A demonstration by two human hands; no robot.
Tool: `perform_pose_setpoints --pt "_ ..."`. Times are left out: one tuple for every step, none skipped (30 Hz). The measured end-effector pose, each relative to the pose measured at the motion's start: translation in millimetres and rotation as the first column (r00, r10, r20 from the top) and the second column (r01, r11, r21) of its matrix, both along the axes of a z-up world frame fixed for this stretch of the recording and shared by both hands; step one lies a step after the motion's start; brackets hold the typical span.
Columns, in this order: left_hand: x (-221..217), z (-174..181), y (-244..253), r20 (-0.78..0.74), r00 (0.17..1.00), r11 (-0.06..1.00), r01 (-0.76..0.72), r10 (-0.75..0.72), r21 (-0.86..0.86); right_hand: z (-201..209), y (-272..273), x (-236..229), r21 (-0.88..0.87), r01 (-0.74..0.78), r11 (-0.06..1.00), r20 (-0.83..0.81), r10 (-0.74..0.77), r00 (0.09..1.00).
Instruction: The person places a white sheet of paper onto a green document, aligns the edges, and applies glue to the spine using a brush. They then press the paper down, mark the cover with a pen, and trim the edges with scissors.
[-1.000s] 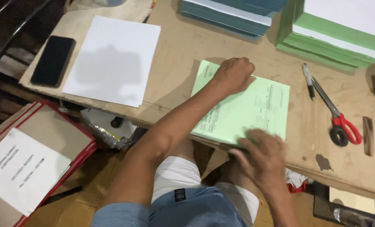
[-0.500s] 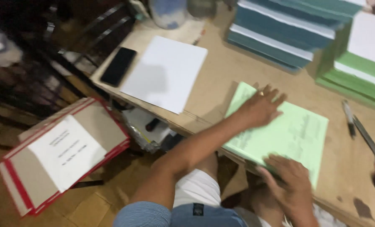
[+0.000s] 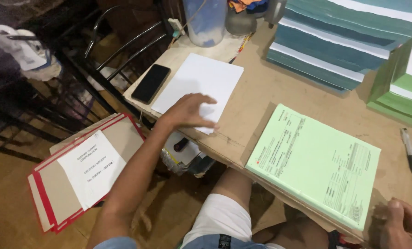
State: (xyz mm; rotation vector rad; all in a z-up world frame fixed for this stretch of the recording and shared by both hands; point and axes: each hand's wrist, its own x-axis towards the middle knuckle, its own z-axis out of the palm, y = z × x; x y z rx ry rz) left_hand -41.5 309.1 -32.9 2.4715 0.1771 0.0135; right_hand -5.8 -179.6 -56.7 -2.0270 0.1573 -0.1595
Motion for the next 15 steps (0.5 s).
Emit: perform_pose_setpoints --pt "-3.7 -2.6 -2.8 -0.003 1.0 1.0 0.007 -0.007 0.002 -10.9 -10.2 6.2 0.002 0.007 1.0 -0.003 -0.007 1.0" --pt "-7.3 -5.5 -5.2 -0.095 0.995 0.998 -0.017 0.023 0.062 -22.4 -20.1 12.3 -0.017 -0.01 1.0 0.01 0.01 1.0" --pt "-9.8 -10.8 -10.0 -0.183 0.982 0.993 -0.031 0.053 0.117 -32.4 -33.2 17.3 -0.044 -0.023 0.999 0.023 0.024 0.999" --pt "-14.7 -48.3 10.3 -0.185 0.982 0.994 -0.02 0.04 0.111 -40.5 -31.9 23.7 -0.05 -0.011 0.999 0.021 0.012 1.0" --pt "-8.4 -87.7 23.8 0.131 0.991 0.978 0.01 -0.038 0.208 -44.6 -39.2 27.7 -0.119 0.025 0.993 0.003 -0.025 1.0" --pt "0.8 -128.1 35.2 0.429 0.893 0.955 0.005 -0.137 0.295 -48.9 -48.2 32.8 -0.187 0.06 0.981 -0.015 -0.064 0.998" --pt "-4.3 -119.2 29.8 0.444 0.876 0.959 0.067 -0.188 0.274 -67.0 -54.6 39.4 -0.207 0.129 0.97 0.0 -0.132 0.991" --pt "-8.2 -111.0 27.4 0.469 0.867 0.961 0.041 -0.171 0.273 -85.0 -63.9 47.9 -0.227 0.101 0.969 0.136 -0.071 0.988" --pt "-11.3 -101.7 29.6 0.493 0.857 0.962 0.014 -0.151 0.272 -101.9 -74.3 57.8 -0.258 0.07 0.964 0.263 0.0 0.965" --pt "-5.8 -96.3 17.9 0.508 0.838 0.965 0.075 -0.198 0.253 -84.8 -70.7 46.3 -0.276 0.138 0.951 0.277 -0.059 0.959" --pt "-10.1 -87.0 15.4 0.422 0.895 0.953 0.011 -0.144 0.302 -72.9 -56.0 42.2 -0.118 0.12 0.986 0.247 -0.088 0.965" --pt "-15.3 -77.9 15.1 0.336 0.938 0.933 -0.049 -0.08 0.358 -61.1 -40.1 38.7 0.045 0.102 0.994 0.219 -0.11 0.97" --pt "-13.4 -73.1 14.0 0.34 0.935 0.933 -0.029 -0.101 0.359 -51.5 -36.9 35.0 0.047 0.124 0.991 0.223 -0.132 0.966" --pt "-12.3 -68.6 13.9 0.229 0.973 0.954 -0.073 0.005 0.292 -42.1 -32.7 30.8 0.081 0.103 0.991 0.193 -0.117 0.974" --pt "-15.1 -64.4 14.7 0.104 0.988 0.963 -0.135 0.114 0.233 -33.5 -27.1 27.3 0.118 0.073 0.99 0.161 -0.092 0.983"
